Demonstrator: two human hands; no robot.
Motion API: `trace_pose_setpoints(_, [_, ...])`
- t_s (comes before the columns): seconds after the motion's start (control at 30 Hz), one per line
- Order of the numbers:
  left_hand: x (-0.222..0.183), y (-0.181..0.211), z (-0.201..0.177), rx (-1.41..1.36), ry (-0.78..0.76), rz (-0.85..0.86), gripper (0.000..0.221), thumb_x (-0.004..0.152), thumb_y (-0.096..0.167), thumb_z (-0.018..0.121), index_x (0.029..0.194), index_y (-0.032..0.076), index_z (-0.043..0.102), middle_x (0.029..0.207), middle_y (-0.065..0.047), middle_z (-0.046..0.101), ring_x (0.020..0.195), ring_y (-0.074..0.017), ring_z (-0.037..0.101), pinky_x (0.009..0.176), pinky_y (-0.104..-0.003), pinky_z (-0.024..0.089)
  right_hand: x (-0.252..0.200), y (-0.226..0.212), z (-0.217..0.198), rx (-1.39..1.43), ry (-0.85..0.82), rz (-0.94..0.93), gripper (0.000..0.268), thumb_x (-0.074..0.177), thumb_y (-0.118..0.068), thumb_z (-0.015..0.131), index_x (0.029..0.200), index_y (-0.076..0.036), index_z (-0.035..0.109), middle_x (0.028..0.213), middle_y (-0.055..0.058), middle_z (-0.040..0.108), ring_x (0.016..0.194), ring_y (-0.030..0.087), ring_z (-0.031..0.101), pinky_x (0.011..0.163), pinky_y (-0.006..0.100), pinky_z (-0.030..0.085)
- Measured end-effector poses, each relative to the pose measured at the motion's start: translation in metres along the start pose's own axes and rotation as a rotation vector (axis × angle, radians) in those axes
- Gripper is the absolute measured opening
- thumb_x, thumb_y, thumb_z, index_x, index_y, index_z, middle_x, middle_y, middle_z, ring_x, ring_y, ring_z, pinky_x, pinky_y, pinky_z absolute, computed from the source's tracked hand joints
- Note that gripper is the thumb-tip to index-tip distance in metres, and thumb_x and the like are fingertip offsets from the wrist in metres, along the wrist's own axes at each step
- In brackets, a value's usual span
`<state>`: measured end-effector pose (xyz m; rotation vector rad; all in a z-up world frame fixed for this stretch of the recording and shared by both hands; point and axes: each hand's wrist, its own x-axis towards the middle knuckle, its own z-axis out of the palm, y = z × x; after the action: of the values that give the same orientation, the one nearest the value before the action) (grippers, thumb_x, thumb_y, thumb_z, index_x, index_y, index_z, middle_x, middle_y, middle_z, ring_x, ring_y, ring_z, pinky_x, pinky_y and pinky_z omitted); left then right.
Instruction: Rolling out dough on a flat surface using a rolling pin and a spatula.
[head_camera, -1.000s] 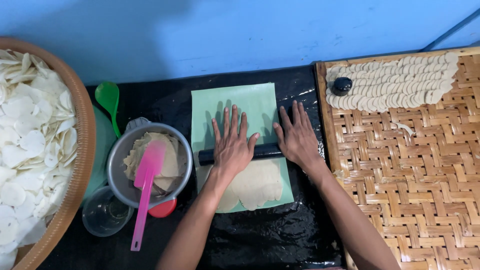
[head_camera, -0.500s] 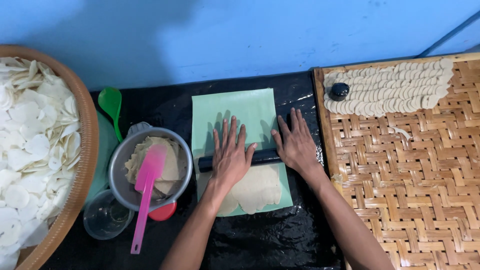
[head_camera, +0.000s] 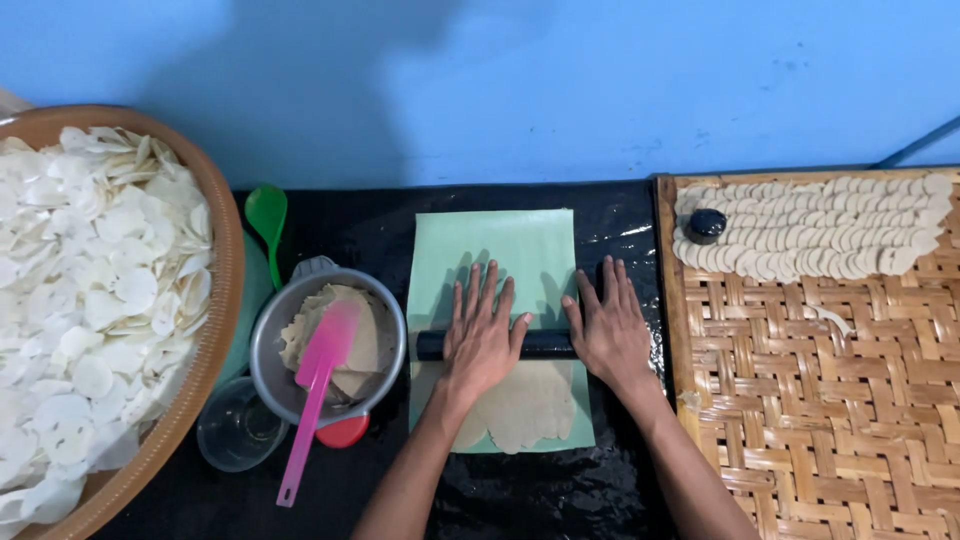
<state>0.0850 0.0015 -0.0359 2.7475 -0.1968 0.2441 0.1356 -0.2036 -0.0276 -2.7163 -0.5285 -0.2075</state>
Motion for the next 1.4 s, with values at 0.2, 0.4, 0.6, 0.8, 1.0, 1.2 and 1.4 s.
trace_pose_setpoints(0.2, [0.001,-0.004,0.005,-0.009,0.011,0.007,0.063,0.107,0.045,0.039,0.146,-0.003,0.049,0.162,-0.028,0.029,0.154,-0.045,0.016,0.123,-0.062,0.012,0.0,-0.002,0.0,-0.008,0.024,0.015,0.056,0.105,-0.043,0.045,0.14,-0.002,0.06,0.154,0.034,0.04,0.148,0.046,0.034,0.121,0.051,0.028])
trace_pose_setpoints(0.4, [-0.002,-0.009,0.013,-0.05,0.037,0.065,0.062,0.108,0.043,0.04,0.146,-0.005,0.05,0.162,-0.029,0.03,0.154,-0.0455,0.018,0.123,-0.062,0.012,0.0,-0.003,0.001,-0.002,0.079,0.005,0.054,0.104,-0.042,0.048,0.141,-0.003,0.06,0.155,0.034,0.041,0.148,0.048,0.034,0.121,0.051,0.029])
trace_pose_setpoints(0.6, [-0.001,-0.007,0.008,-0.039,0.006,0.082,0.06,0.107,0.04,0.041,0.144,-0.006,0.05,0.161,-0.03,0.03,0.154,-0.0459,0.019,0.123,-0.063,0.012,-0.003,-0.008,-0.004,-0.03,0.061,0.014,0.054,0.104,-0.042,0.049,0.142,-0.005,0.059,0.157,0.034,0.038,0.15,0.047,0.031,0.123,0.052,0.025])
trace_pose_setpoints(0.8, [-0.003,-0.001,-0.002,-0.099,0.017,0.062,0.061,0.107,0.039,0.041,0.144,-0.008,0.05,0.161,-0.033,0.029,0.153,-0.0478,0.019,0.123,-0.064,0.013,-0.003,-0.006,-0.005,-0.049,0.012,0.03,0.054,0.104,-0.042,0.049,0.144,-0.006,0.057,0.159,0.032,0.036,0.151,0.046,0.029,0.123,0.051,0.025])
trace_pose_setpoints(1.0, [-0.003,-0.007,0.012,-0.115,-0.013,0.069,0.06,0.108,0.04,0.041,0.143,-0.008,0.05,0.16,-0.034,0.027,0.152,-0.0501,0.017,0.12,-0.066,0.013,0.006,-0.003,0.0,-0.043,0.031,0.02,0.055,0.102,-0.043,0.049,0.144,-0.008,0.057,0.159,0.031,0.036,0.15,0.046,0.028,0.122,0.052,0.024])
trace_pose_setpoints(1.2, [-0.006,-0.007,0.008,-0.123,0.02,0.095,0.058,0.105,0.04,0.047,0.144,-0.003,0.052,0.16,-0.03,0.032,0.151,-0.045,0.022,0.121,-0.061,0.017,-0.001,-0.005,-0.001,-0.033,0.005,0.021,0.055,0.103,-0.042,0.049,0.145,-0.007,0.057,0.158,0.031,0.037,0.15,0.046,0.03,0.122,0.052,0.024])
trace_pose_setpoints(1.4, [-0.039,-0.007,-0.02,-0.178,-0.018,0.069,0.053,0.098,0.036,0.065,0.137,0.002,0.058,0.142,-0.021,0.053,0.134,-0.0378,0.048,0.114,-0.052,0.036,-0.002,-0.002,-0.002,-0.011,0.029,-0.003,0.054,0.105,-0.041,0.048,0.144,-0.005,0.058,0.155,0.033,0.04,0.149,0.047,0.033,0.122,0.052,0.026])
